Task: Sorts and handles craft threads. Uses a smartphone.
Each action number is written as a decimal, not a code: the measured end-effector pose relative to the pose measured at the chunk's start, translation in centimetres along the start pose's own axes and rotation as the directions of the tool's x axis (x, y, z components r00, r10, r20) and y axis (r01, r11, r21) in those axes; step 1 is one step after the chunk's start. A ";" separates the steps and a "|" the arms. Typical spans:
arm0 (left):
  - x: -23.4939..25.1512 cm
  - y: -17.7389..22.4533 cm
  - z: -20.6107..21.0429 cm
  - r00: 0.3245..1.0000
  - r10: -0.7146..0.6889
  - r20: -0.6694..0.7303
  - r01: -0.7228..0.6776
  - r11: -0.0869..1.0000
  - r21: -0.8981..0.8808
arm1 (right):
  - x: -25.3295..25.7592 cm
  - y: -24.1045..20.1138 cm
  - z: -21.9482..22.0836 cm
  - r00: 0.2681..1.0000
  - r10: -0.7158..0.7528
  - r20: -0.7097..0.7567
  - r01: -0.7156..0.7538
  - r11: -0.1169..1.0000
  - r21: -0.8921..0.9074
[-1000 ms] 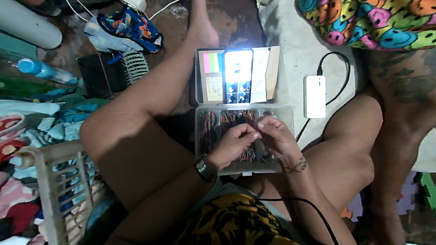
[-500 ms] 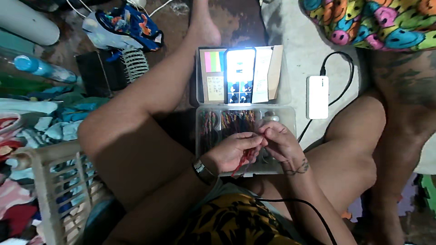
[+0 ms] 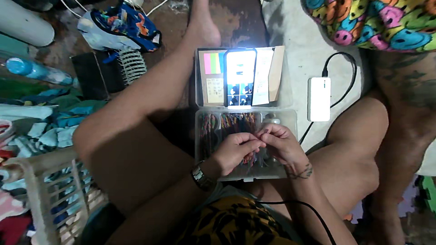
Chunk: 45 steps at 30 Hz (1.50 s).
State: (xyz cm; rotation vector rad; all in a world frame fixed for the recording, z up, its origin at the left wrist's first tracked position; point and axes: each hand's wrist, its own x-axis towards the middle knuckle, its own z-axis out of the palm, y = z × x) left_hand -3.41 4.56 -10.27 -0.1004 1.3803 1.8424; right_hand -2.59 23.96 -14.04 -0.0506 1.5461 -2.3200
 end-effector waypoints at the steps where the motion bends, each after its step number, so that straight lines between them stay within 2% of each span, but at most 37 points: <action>1: 0.0 0.0 0.0 1.000 0.020 0.005 -0.020 0.999 0.040 | 0.0 0.0 0.2 1.000 0.000 -0.026 0.001 0.999 0.051; 4: 0.1 -0.5 0.0 0.979 0.203 -0.022 -0.181 0.915 0.361 | 0.2 0.2 1.1 0.992 0.011 -0.128 0.009 0.988 0.155; 6: 0.2 -0.9 0.0 0.951 0.307 -0.039 -0.253 0.843 0.476 | 0.4 0.1 1.7 0.978 0.015 -0.206 0.011 0.992 0.122; 8: 0.1 -0.6 -0.1 0.967 0.250 -0.049 -0.206 0.881 0.426 | 0.5 -0.1 1.5 0.987 0.017 -0.159 -0.016 1.000 0.006; 11: -0.1 0.2 -0.3 0.998 0.052 -0.040 -0.046 0.987 0.157 | 0.3 -0.4 0.4 0.998 0.017 0.055 -0.011 0.994 -0.108; 13: -0.2 0.4 -0.4 1.000 -0.010 0.020 0.009 0.999 0.045 | 0.2 -0.3 0.4 0.999 -0.005 0.032 0.007 0.998 -0.064; 15: -0.2 0.3 -0.4 0.999 0.014 0.035 -0.018 0.995 0.095 | 0.2 -0.3 0.8 1.000 -0.013 -0.008 0.013 1.000 0.025; 18: -0.3 -0.2 -0.4 0.985 0.172 0.011 -0.165 0.921 0.352 | 0.4 0.0 1.6 0.996 -0.012 -0.093 0.022 0.994 0.105; 21: -0.2 -0.7 -0.3 0.960 0.278 -0.021 -0.239 0.859 0.452 | 0.8 -0.5 2.1 0.984 -0.055 -0.169 0.040 0.995 -0.087; 23: -0.3 -0.5 -0.5 0.960 0.277 -0.034 -0.230 0.854 0.466 | 1.4 -1.3 2.0 0.970 -0.197 -0.144 0.125 0.908 -0.399; 24: -0.3 -0.4 -0.6 0.964 0.264 -0.036 -0.218 0.856 0.469 | 1.9 -1.7 1.7 0.951 -0.288 -0.112 0.178 0.807 -0.564; 26: -0.4 -0.7 -0.6 0.971 0.237 -0.030 -0.197 0.866 0.460 | 3.4 -2.8 0.9 0.909 -0.416 0.006 0.233 0.498 -0.836; 28: -0.4 -1.0 -0.5 0.973 0.228 -0.014 -0.199 0.874 0.444 | 5.3 -3.8 0.0 0.905 -0.409 0.115 0.212 0.201 -0.956; 29: -0.5 -1.1 -0.4 0.974 0.228 -0.006 -0.202 0.875 0.439 | 6.2 -4.1 -0.4 0.916 -0.374 0.147 0.199 0.104 -0.974; 31: -0.5 -1.1 -0.3 0.975 0.224 0.005 -0.203 0.874 0.442 | 7.6 -4.4 -1.0 0.938 -0.293 0.187 0.194 -0.005 -0.981; 34: -0.5 -1.1 -0.3 0.979 0.204 0.007 -0.186 0.878 0.441 | 9.0 -4.6 -1.8 0.957 -0.209 0.202 0.193 -0.062 -0.979; 37: -0.5 -1.2 -0.4 0.983 0.184 0.015 -0.172 0.878 0.446 | 9.8 -5.4 -2.0 0.974 -0.169 0.150 0.143 -0.053 -0.988; 45: -0.5 -1.5 -0.2 0.984 0.170 0.059 -0.178 0.859 0.479 | 11.4 -6.1 -2.2 0.964 -0.244 0.109 0.104 -0.031 -0.994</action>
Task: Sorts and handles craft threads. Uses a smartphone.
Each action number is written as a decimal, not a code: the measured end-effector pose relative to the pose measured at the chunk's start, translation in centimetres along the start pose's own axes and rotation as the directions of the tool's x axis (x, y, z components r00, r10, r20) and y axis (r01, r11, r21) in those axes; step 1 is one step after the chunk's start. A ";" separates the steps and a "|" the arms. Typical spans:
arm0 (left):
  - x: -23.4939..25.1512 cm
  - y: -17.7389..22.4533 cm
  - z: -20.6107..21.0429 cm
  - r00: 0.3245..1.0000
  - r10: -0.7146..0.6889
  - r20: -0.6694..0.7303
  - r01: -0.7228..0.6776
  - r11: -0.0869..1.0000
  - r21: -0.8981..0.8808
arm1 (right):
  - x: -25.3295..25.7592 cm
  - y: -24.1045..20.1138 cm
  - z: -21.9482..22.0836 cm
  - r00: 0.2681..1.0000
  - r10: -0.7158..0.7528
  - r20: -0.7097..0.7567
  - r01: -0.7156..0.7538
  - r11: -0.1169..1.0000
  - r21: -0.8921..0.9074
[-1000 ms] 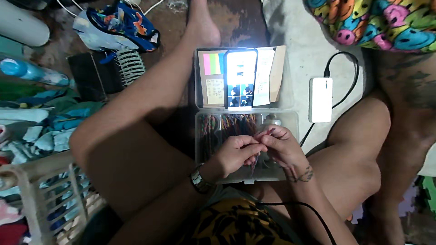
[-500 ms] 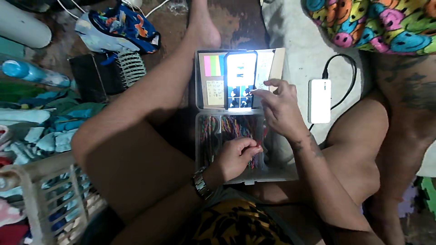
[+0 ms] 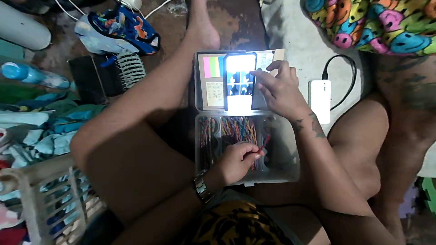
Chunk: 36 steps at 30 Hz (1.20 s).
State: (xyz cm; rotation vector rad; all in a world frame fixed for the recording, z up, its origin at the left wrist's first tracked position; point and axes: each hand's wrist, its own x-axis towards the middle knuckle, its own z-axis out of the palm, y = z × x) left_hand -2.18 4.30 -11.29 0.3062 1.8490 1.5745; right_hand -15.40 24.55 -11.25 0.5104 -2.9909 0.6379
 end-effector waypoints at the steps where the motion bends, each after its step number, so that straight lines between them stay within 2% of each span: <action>1: 0.0 0.1 0.0 1.000 -0.006 -0.001 0.006 1.000 -0.004 | 0.0 0.0 0.0 1.000 -0.002 -0.008 0.002 1.000 0.022; 3: 0.0 0.2 0.0 1.000 -0.021 -0.007 0.020 0.999 -0.041 | -0.5 -0.3 0.0 0.999 0.005 -0.037 0.001 0.989 0.147; 4: 0.0 0.3 0.0 1.000 -0.026 -0.012 0.025 0.997 -0.067 | -1.1 -0.8 -0.3 0.999 0.031 -0.037 -0.019 0.962 0.272; 6: 0.0 0.5 -0.3 0.999 -0.037 -0.021 0.034 0.992 -0.118 | -2.9 -2.7 -1.6 0.988 0.142 0.062 -0.152 0.812 0.564; 8: 0.1 0.8 -0.7 0.999 -0.050 -0.020 0.046 0.985 -0.166 | -4.8 -3.7 -2.0 0.963 0.202 0.180 -0.268 0.612 0.744; 10: 0.1 1.1 -0.9 0.998 -0.060 -0.018 0.054 0.968 -0.244 | -6.9 -3.6 -1.5 0.948 0.159 0.276 -0.319 0.505 0.802; 12: 0.1 1.2 -0.9 0.995 -0.095 0.002 0.089 0.929 -0.360 | -8.7 -3.3 -0.8 0.933 0.029 0.357 -0.340 0.391 0.855; 15: 0.2 1.2 -0.9 0.980 -0.176 0.088 0.196 0.820 -0.539 | -10.4 -3.1 0.5 0.947 -0.103 0.305 -0.280 0.205 0.938; 17: 0.2 1.3 -0.8 0.967 -0.212 0.142 0.255 0.762 -0.595 | -10.9 -3.2 1.2 0.965 -0.049 0.258 -0.252 0.115 0.961; 20: 0.2 1.4 -0.8 0.976 -0.175 0.132 0.219 0.802 -0.556 | -11.2 -3.4 1.7 0.972 0.031 0.235 -0.234 -0.038 0.972; 25: 0.3 1.4 -0.8 0.996 -0.084 0.008 0.084 0.972 -0.221 | -11.2 -4.6 2.1 0.955 0.147 0.257 -0.215 -0.255 0.943; 27: 0.3 1.3 -0.7 0.997 -0.060 -0.046 0.058 0.997 -0.046 | -11.2 -5.3 2.4 0.925 0.245 0.291 -0.223 -0.271 0.937; 29: 0.2 1.4 -0.8 0.995 -0.060 -0.077 0.061 0.998 0.018 | -11.1 -5.7 2.4 0.905 0.295 0.306 -0.261 -0.182 0.948; 31: 0.2 1.4 -1.0 0.991 -0.127 -0.048 0.120 0.984 -0.130 | -11.3 -5.0 2.1 0.939 0.170 0.300 -0.302 -0.017 0.953; 33: 0.2 1.4 -1.2 0.984 -0.180 0.011 0.173 0.926 -0.337 | -11.5 -4.2 1.9 0.956 0.038 0.292 -0.294 0.064 0.954; 36: 0.2 1.5 -1.2 0.979 -0.180 0.092 0.202 0.874 -0.442 | -11.6 -4.4 2.1 0.961 0.082 0.263 -0.261 -0.027 0.965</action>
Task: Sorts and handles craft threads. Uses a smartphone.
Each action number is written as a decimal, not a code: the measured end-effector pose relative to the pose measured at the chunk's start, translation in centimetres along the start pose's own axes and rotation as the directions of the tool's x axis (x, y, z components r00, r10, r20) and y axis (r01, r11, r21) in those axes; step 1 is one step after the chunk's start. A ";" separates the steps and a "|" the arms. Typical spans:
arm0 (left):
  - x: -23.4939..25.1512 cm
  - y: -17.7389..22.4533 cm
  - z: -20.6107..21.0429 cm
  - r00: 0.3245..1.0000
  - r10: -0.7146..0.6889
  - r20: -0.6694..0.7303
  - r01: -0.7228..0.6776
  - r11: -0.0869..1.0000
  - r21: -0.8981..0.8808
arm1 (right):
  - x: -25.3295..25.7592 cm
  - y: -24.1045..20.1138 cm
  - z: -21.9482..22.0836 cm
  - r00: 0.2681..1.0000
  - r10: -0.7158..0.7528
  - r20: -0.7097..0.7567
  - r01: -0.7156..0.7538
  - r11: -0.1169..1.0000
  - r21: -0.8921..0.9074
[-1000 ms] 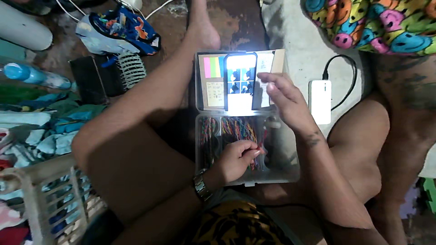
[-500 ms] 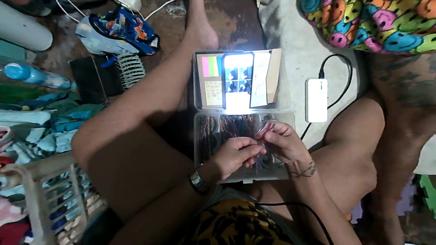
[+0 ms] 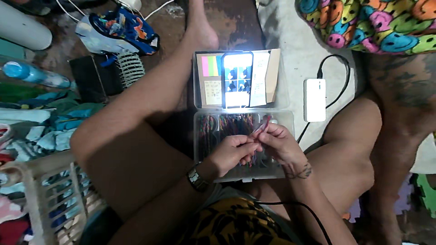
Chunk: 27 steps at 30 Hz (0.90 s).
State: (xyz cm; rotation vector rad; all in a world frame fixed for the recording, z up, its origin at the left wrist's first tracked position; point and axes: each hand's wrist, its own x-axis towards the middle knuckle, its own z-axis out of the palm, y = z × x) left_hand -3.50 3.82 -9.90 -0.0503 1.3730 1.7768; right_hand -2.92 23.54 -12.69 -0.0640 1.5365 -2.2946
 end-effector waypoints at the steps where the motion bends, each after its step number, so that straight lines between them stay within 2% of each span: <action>1: 0.0 0.1 0.0 1.000 0.013 0.003 -0.013 1.000 0.016 | 0.0 0.1 0.2 1.000 -0.001 -0.030 0.002 0.999 0.049; 4: -0.1 0.1 0.3 0.992 0.111 -0.061 -0.093 0.964 0.249 | 0.3 0.5 1.0 0.990 0.006 -0.143 0.019 0.986 0.168; 7: -0.1 -0.2 0.3 0.975 0.200 -0.094 -0.137 0.881 0.453 | 0.4 0.6 1.4 0.977 0.018 -0.211 0.007 0.993 0.120; 9: -0.1 0.0 0.2 0.983 0.153 -0.102 -0.102 0.915 0.389 | 0.3 0.3 0.9 0.995 0.042 -0.093 -0.039 0.999 0.033; 11: -0.2 0.2 0.2 0.995 0.053 -0.080 -0.035 0.978 0.205 | 0.1 0.0 0.1 0.998 0.041 0.041 -0.041 0.999 -0.019; 12: -0.2 0.2 0.1 0.998 0.008 -0.059 -0.001 0.992 0.129 | 0.0 0.0 -0.2 0.998 0.033 0.060 -0.031 0.999 -0.035; 14: -0.1 0.2 0.0 0.999 -0.034 -0.024 0.036 0.998 0.053 | -0.1 0.1 -0.4 1.000 0.003 0.003 -0.003 1.000 -0.028; 16: -0.1 0.3 0.1 1.000 -0.028 -0.015 0.029 0.996 0.084 | -0.1 0.2 -0.2 0.997 -0.014 -0.072 0.017 0.999 0.034; 19: -0.1 0.3 0.3 0.996 0.071 -0.054 -0.049 0.941 0.335 | 0.2 0.6 0.3 0.987 -0.027 -0.158 0.047 0.991 0.123; 22: -0.1 -0.2 0.5 0.978 0.194 -0.076 -0.129 0.851 0.509 | 0.3 0.4 0.9 0.974 0.013 -0.227 0.007 0.996 0.085; 24: -0.2 -0.1 0.4 0.985 0.147 -0.086 -0.092 0.883 0.460 | 0.1 0.0 0.6 0.987 0.037 -0.154 -0.033 0.999 0.028; 27: -0.2 0.0 0.1 0.998 0.004 -0.058 0.009 0.975 0.221 | -0.1 -0.4 -0.4 0.999 0.012 -0.042 -0.012 1.000 0.013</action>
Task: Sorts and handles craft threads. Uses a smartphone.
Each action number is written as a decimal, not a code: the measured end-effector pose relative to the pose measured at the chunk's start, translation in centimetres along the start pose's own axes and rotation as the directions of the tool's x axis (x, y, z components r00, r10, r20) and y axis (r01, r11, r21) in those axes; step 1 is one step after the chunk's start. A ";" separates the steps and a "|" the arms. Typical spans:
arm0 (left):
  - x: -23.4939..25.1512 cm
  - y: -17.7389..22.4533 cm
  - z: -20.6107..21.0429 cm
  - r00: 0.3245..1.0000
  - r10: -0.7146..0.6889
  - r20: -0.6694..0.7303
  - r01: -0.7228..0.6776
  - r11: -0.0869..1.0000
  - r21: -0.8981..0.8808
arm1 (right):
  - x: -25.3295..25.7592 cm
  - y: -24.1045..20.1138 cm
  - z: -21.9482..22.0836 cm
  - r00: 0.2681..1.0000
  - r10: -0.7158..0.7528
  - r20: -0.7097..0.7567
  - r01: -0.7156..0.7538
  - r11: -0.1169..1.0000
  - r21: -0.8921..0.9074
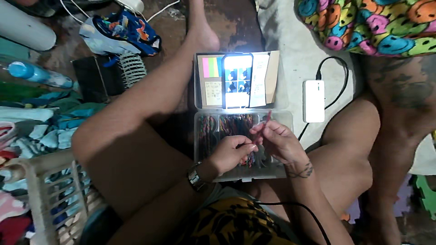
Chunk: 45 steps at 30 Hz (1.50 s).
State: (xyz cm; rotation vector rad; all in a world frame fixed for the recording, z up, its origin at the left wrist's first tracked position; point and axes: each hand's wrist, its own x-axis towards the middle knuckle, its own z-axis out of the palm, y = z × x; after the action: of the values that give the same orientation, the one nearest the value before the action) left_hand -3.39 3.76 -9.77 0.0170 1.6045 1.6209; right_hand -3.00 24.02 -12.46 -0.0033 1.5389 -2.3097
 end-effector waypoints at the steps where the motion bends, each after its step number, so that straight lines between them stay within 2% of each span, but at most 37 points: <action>1: 0.0 0.0 0.0 1.000 -0.013 0.020 0.014 0.998 -0.061 | -0.1 0.0 -0.2 1.000 -0.020 -0.009 0.020 1.000 0.014; 3: -0.1 0.1 0.0 0.999 0.005 0.038 -0.002 0.997 -0.082 | -0.1 0.0 -0.1 0.997 -0.056 -0.054 0.060 0.996 0.068; 4: -0.1 0.2 0.1 0.999 0.027 0.030 -0.026 0.999 -0.028 | 0.0 0.1 0.0 0.994 -0.068 -0.083 0.076 0.992 0.097; 6: -0.1 0.3 0.3 0.993 0.118 -0.008 -0.114 0.979 0.171 | 0.2 0.4 0.7 0.983 -0.082 -0.166 0.107 0.983 0.150; 8: 0.0 -0.4 0.6 0.959 0.277 -0.060 -0.241 0.906 0.348 | 0.4 0.6 1.4 0.960 -0.082 -0.267 0.125 0.981 0.147; 10: 0.2 -0.8 0.7 0.924 0.371 -0.096 -0.296 0.851 0.435 | 0.5 0.6 1.8 0.947 -0.066 -0.314 0.107 0.988 0.116; 12: 0.0 -0.4 0.4 0.951 0.295 -0.095 -0.239 0.894 0.378 | 0.4 0.4 1.5 0.972 -0.020 -0.234 0.037 0.997 0.071; 15: -0.3 0.2 -0.1 0.998 0.056 -0.020 -0.054 0.994 0.098 | 0.3 0.0 0.6 0.998 0.021 -0.059 -0.022 1.000 -0.021; 17: -0.2 0.1 -0.2 1.000 0.006 0.028 -0.006 1.000 -0.002 | 0.2 -0.1 0.4 0.998 0.024 -0.066 -0.026 0.999 -0.041; 18: -0.1 0.1 -0.1 0.999 0.012 0.031 -0.012 1.000 0.003 | 0.2 -0.1 0.5 0.995 0.021 -0.101 -0.024 0.999 -0.029; 21: -0.1 0.0 0.1 0.991 0.135 -0.019 -0.128 0.969 0.213 | 0.3 0.0 0.8 0.983 -0.011 -0.185 0.017 0.999 0.035; 24: 0.1 -1.1 0.6 0.926 0.371 -0.074 -0.304 0.845 0.439 | 0.4 0.1 1.6 0.959 -0.026 -0.282 0.056 0.994 0.098; 26: 0.1 -1.5 0.8 0.893 0.441 -0.091 -0.343 0.798 0.495 | 0.5 0.0 1.9 0.947 -0.024 -0.320 0.052 0.995 0.079; 28: 0.0 -1.4 0.7 0.910 0.402 -0.106 -0.317 0.836 0.447 | 0.4 -0.2 1.6 0.973 -0.014 -0.232 0.017 1.000 0.014; 30: -0.2 -0.7 0.3 0.960 0.265 -0.086 -0.223 0.916 0.334 | 0.3 -0.4 0.9 0.996 -0.027 -0.090 0.024 0.999 -0.025; 32: -0.3 -0.2 0.0 0.984 0.165 -0.065 -0.146 0.961 0.236 | 0.3 -0.6 0.6 0.999 -0.045 -0.022 0.043 0.997 -0.064; 38: -0.6 -0.1 -0.1 0.990 0.129 -0.051 -0.126 0.991 0.051 | 0.1 -1.6 -0.8 0.987 -0.109 0.116 0.120 0.988 -0.094; 41: -0.8 -0.1 0.1 0.984 0.174 -0.041 -0.171 0.983 0.062 | 0.1 -1.5 -0.4 0.988 -0.152 -0.022 0.150 0.986 -0.074; 44: -0.8 -0.7 0.8 0.940 0.334 -0.076 -0.299 0.909 0.290 | 0.3 -1.2 0.8 0.958 -0.126 -0.258 0.129 0.992 -0.007; 45: -0.8 -0.8 0.9 0.935 0.349 -0.056 -0.305 0.877 0.370 | 0.4 -1.1 1.1 0.942 -0.107 -0.317 0.116 0.993 0.009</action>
State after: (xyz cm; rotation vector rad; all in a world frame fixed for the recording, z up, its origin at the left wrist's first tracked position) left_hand -1.96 3.93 -9.87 0.4101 2.0627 1.5756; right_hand -3.45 23.27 -11.07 0.3101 1.6951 -2.5171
